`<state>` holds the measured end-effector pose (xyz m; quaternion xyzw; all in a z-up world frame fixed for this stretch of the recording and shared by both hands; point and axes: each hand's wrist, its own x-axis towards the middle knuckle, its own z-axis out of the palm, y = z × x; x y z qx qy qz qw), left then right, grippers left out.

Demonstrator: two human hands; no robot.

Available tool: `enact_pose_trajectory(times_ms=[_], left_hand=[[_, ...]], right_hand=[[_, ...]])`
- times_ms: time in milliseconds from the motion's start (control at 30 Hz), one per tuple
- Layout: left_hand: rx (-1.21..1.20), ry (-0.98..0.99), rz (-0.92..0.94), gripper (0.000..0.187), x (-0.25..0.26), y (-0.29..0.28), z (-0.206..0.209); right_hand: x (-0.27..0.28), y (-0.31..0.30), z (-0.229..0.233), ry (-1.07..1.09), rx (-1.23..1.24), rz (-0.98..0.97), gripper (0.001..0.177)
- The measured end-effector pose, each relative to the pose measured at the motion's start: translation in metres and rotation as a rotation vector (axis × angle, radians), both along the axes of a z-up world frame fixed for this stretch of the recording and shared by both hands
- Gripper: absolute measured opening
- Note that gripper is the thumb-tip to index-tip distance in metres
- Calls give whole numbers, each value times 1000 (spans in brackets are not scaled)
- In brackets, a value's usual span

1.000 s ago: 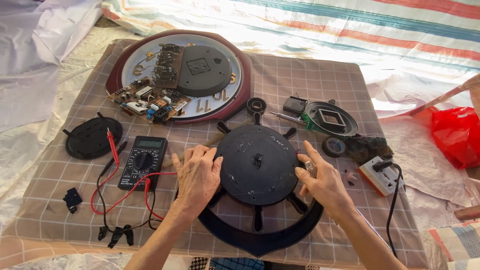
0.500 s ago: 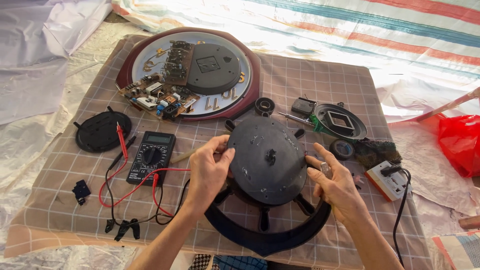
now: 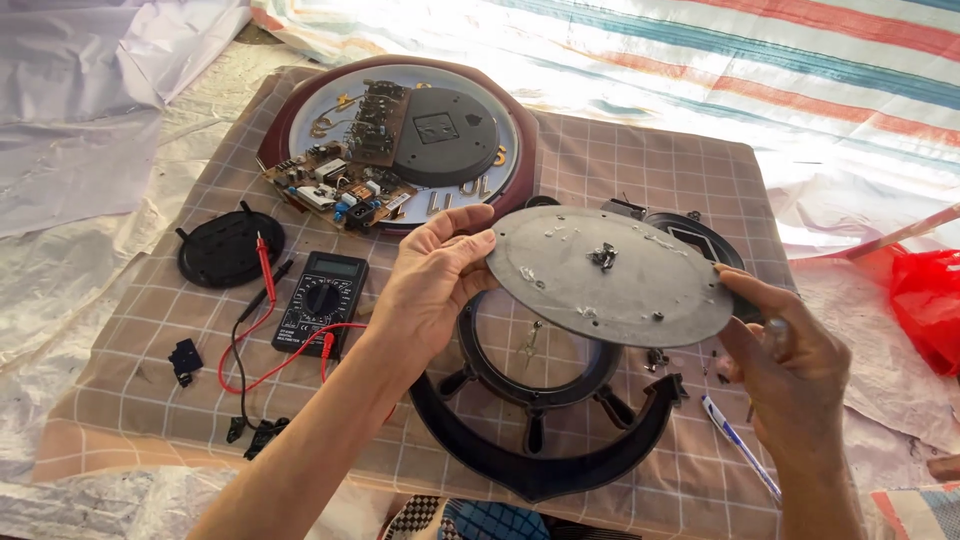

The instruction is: The person repairs a wall clock by soldering components on a circuit board, applying glue to the clock's back casing, and reassembling the clock face and internal parts.

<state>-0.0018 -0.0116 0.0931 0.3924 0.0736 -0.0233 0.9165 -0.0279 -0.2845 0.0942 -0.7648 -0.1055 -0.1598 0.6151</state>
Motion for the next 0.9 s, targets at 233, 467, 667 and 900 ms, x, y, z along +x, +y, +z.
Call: enact_pose_trajectory(times_ms=[233, 467, 667, 900], left_hand=[[-31, -6, -97, 12, -13, -2, 1], [-2, -39, -183, 16, -20, 0, 1], [379, -42, -195, 17, -23, -2, -8], [594, -8, -97, 10, -17, -2, -33]], right_hand=[[-16, 0, 7, -249, -364, -198, 18], [-4, -12, -6, -186, -269, -193, 16], [13, -15, -20, 34, -22, -120, 16], [23, -8, -31, 380, 224, -67, 9]])
